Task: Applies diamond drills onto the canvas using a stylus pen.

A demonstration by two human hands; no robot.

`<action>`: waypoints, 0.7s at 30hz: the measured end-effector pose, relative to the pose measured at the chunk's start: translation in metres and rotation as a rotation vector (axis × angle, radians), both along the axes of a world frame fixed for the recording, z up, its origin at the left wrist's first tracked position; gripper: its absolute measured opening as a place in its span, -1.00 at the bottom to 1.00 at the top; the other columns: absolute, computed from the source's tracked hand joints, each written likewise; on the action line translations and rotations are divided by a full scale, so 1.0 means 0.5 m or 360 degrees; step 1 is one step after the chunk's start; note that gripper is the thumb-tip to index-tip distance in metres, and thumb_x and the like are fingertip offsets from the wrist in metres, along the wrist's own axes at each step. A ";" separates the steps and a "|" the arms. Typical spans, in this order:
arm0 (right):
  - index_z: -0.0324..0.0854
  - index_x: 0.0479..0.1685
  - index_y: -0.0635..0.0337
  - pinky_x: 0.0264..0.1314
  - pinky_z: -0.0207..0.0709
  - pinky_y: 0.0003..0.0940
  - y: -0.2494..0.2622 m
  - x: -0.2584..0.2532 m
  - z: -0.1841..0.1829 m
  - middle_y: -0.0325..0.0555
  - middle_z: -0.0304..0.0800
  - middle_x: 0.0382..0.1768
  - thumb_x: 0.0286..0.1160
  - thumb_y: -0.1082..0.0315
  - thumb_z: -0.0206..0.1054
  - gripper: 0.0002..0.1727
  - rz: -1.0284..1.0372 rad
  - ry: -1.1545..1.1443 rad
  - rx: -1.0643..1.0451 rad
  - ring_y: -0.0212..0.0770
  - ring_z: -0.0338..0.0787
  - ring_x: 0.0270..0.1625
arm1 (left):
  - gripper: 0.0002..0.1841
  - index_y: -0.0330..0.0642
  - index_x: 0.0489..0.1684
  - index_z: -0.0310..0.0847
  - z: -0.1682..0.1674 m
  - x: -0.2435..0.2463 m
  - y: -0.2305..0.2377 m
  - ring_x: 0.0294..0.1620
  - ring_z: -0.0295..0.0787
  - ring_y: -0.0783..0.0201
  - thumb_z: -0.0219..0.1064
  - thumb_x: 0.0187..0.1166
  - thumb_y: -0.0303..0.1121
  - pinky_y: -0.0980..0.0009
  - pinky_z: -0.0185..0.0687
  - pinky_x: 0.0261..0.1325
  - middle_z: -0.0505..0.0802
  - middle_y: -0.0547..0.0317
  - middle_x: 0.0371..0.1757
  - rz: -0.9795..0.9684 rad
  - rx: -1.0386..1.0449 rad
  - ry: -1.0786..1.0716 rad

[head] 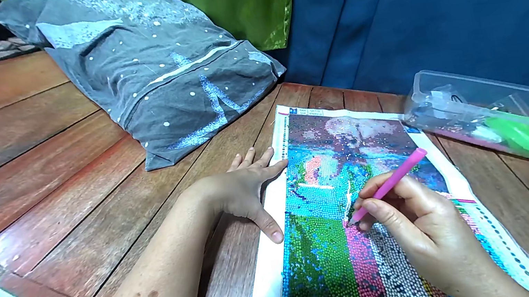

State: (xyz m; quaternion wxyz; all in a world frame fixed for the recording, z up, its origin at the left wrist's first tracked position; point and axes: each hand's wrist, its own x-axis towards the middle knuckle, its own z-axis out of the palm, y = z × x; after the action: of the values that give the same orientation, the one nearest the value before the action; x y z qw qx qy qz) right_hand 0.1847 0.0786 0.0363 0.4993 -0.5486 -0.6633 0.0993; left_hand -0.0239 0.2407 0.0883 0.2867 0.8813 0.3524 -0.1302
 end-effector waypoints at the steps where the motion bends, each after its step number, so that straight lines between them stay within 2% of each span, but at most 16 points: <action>1: 0.61 -0.06 0.03 -0.32 0.76 -0.65 0.000 0.000 -0.001 -0.44 0.77 -0.36 0.69 0.19 0.15 -0.82 -0.0001 -0.0008 -0.0007 -0.57 0.81 -0.38 | 0.40 0.20 0.97 -0.25 0.000 0.000 0.000 0.92 -0.69 -0.28 0.80 0.00 0.04 -0.27 -0.68 0.83 -0.36 0.04 0.96 0.0001 -0.0002 0.0003; 21: 0.62 -0.07 0.05 -0.26 0.71 -0.73 0.000 -0.004 -0.002 -0.44 0.73 -0.36 0.69 0.16 0.14 -0.78 -0.0013 -0.0197 0.0011 -0.64 0.75 -0.37 | 0.39 0.17 0.96 -0.23 -0.001 -0.001 0.000 0.92 -0.71 -0.26 0.81 0.01 0.00 -0.26 -0.76 0.81 -0.34 0.01 0.96 0.0007 -0.0019 -0.0030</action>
State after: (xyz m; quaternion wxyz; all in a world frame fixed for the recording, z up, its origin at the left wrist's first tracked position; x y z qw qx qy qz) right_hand 0.1828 0.0784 0.0353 0.4595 -0.5547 -0.6910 0.0609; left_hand -0.0245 0.2405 0.0875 0.2956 0.8799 0.3509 -0.1234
